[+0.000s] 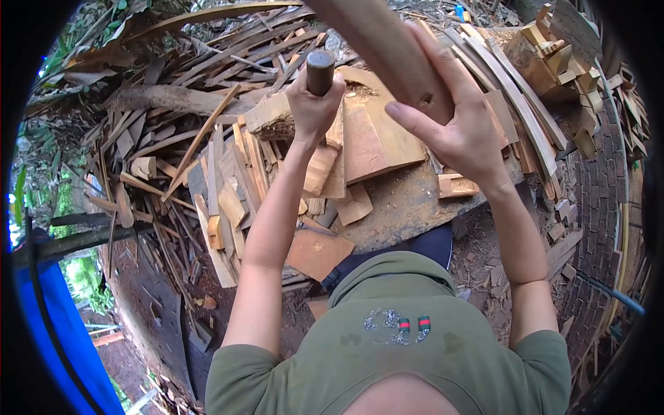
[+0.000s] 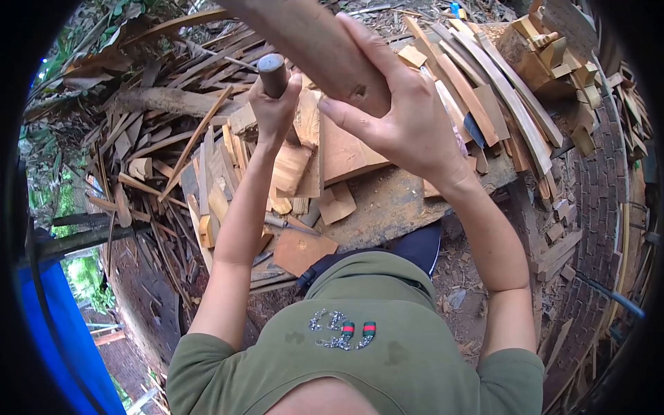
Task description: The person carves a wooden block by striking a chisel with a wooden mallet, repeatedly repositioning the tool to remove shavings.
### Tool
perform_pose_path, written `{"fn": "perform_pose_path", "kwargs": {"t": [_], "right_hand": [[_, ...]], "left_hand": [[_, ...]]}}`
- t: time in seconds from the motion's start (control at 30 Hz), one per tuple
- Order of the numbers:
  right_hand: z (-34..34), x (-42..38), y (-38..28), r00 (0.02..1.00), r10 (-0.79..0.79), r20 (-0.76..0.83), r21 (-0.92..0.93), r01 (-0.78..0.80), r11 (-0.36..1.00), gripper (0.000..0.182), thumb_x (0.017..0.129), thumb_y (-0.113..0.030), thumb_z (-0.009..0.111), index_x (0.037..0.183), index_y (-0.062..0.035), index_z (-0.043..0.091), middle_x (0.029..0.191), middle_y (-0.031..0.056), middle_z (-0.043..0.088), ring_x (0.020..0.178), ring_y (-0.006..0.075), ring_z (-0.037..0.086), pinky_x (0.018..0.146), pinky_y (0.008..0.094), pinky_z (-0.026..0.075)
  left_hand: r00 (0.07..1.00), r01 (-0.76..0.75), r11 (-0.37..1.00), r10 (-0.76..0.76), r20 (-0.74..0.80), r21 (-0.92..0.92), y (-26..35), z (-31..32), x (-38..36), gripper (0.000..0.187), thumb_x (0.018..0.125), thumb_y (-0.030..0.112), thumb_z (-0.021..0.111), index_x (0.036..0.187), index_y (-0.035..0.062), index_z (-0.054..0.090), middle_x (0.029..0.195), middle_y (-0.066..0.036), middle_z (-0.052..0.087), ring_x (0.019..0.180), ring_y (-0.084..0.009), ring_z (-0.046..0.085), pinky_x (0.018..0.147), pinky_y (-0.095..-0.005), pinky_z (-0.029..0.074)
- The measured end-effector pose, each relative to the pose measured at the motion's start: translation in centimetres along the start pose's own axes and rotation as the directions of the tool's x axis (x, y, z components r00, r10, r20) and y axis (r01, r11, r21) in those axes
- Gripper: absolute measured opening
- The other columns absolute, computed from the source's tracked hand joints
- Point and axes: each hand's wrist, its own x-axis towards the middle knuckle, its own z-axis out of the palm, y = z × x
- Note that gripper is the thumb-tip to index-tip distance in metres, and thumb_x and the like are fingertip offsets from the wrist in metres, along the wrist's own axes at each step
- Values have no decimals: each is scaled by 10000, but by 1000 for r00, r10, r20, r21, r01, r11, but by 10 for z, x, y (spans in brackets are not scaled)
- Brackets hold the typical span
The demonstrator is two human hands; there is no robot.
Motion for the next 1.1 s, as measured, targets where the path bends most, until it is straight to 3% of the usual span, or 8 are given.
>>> {"fn": "perform_pose_path", "kwargs": {"t": [0.07, 0.13, 0.3, 0.43, 0.6, 0.93, 1.03, 1.1], "right_hand": [[2, -10, -6, 913, 316, 259, -41, -317, 948, 762, 812, -333, 716, 1478, -140, 399, 1155, 234, 666, 969, 341, 702, 859, 419, 556], [1, -17, -7, 871, 366, 330, -78, -361, 929, 835, 789, -344, 747, 1512, -182, 362, 1208, 249, 637, 1026, 331, 679, 897, 425, 523], [6, -47, 3, 869, 410, 277, 70, -443, 894, 806, 817, -362, 734, 1492, -105, 376, 1363, 221, 530, 1224, 315, 549, 1037, 407, 419], [8, -70, 10, 865, 464, 189, 123, -490, 863, 786, 805, -369, 752, 1430, -23, 424, 1254, 231, 599, 1123, 322, 616, 964, 408, 479], [-3, -96, 12, 830, 532, 167, 157, -555, 817, 782, 824, -378, 745, 1431, -14, 413, 1301, 228, 570, 1177, 302, 584, 998, 397, 459], [-8, -118, 14, 743, 649, 161, 137, -669, 731, 834, 845, -402, 728, 1470, -1, 348, 1364, 261, 516, 1248, 321, 539, 1043, 401, 427], [-6, -120, 13, 748, 644, 162, 126, -663, 738, 837, 844, -411, 725, 1471, -4, 348, 1377, 267, 504, 1259, 339, 530, 1061, 406, 411], [-4, -121, 13, 743, 648, 171, 86, -666, 741, 835, 845, -410, 722, 1472, -4, 348, 1389, 269, 493, 1268, 346, 522, 1067, 408, 405]], "left_hand": [[1000, 9, 1000, -10, 8, 30, 6, -4, -2, 116, 784, 73, 677, 773, 22, 574, 646, 25, 536, 607, -59, 473, 562, -250, 408], [997, 26, 993, -34, -70, -114, 5, -1, -4, 127, 779, 75, 693, 782, 22, 578, 656, 31, 545, 616, -62, 493, 566, -249, 411], [994, 46, 990, -59, -93, -131, 2, -18, -22, 144, 832, 94, 722, 780, 37, 601, 645, 34, 559, 598, -48, 514, 547, -226, 406], [983, -35, 978, -4, -186, -205, 21, -28, -27, 185, 892, 32, 630, 764, 70, 501, 535, 12, 485, 399, -62, 448, 361, -225, 347], [787, 34, 848, -349, -508, -529, 31, -56, -9, 224, 915, 163, 678, 816, 110, 484, 556, 34, 463, 398, -57, 431, 353, -215, 382], [804, -40, 917, -206, -558, -396, 29, -88, -70, 441, 979, 94, 549, 1351, 82, 312, 1098, -93, 515, 895, -200, 599, 880, -337, 502], [952, 36, 996, -58, -302, -78, 49, -99, -88, 689, 888, 51, 696, 1418, 57, 256, 1238, -90, 468, 1054, -215, 607, 963, -369, 502], [969, -76, 967, 129, -211, 245, 47, -109, -100, 453, 871, 64, 726, 1234, 28, 459, 1072, -81, 589, 1020, -199, 615, 952, -341, 497]]}}
